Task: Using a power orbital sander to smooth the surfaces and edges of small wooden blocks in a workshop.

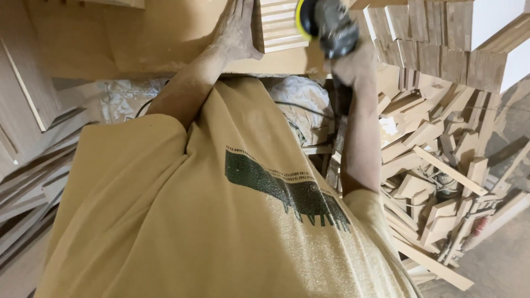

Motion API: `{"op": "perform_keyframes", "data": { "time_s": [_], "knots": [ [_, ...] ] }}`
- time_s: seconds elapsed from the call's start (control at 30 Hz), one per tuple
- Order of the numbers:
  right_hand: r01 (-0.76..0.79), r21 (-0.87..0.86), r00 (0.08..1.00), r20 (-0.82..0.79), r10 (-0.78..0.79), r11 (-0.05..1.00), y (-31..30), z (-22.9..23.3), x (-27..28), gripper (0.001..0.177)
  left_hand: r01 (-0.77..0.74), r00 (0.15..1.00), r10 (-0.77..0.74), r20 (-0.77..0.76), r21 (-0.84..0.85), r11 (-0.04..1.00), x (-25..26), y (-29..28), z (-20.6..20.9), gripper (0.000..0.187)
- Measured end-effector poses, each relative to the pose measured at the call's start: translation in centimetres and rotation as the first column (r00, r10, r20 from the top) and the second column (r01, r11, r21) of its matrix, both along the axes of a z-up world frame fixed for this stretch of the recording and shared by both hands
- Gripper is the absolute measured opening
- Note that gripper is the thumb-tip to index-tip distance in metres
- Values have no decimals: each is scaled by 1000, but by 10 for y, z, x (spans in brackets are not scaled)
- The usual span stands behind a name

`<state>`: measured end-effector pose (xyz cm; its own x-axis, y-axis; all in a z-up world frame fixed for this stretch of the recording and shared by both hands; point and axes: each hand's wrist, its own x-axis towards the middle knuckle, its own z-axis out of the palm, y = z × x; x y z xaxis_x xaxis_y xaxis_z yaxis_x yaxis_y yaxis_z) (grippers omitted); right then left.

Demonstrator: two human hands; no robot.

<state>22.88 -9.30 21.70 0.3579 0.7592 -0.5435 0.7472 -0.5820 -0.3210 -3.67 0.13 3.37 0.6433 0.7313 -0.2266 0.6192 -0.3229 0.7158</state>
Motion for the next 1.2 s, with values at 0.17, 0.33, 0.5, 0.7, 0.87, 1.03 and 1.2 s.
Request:
{"op": "perform_keyframes", "data": {
  "time_s": [0.17,0.33,0.5,0.7,0.87,1.03,1.2],
  "knots": [
    [102,-150,995,28,-99,983,-27,21,-21,54,-6,999,3,-35,-110,994,0,3,7,146],
    [76,-48,997,28,-74,996,4,-12,-11,66,0,1000,-1,-23,-31,1000,1,0,4,136],
    [-131,-37,991,-12,131,991,-10,16,-64,71,29,994,-29,-105,-2,1000,3,-2,-3,128],
    [82,-242,995,76,-65,967,-29,31,-40,78,17,993,-19,-120,-23,1000,2,2,5,121],
    [196,-135,980,49,-191,971,-19,12,-48,70,14,977,-32,-211,-86,996,5,1,7,92],
    [-144,-146,985,70,156,979,-49,14,-81,67,0,992,6,-124,50,999,8,2,-3,77],
    [140,-218,990,62,-130,966,-59,18,-35,72,44,984,-40,-175,19,999,7,3,-2,67]
  ]
}}
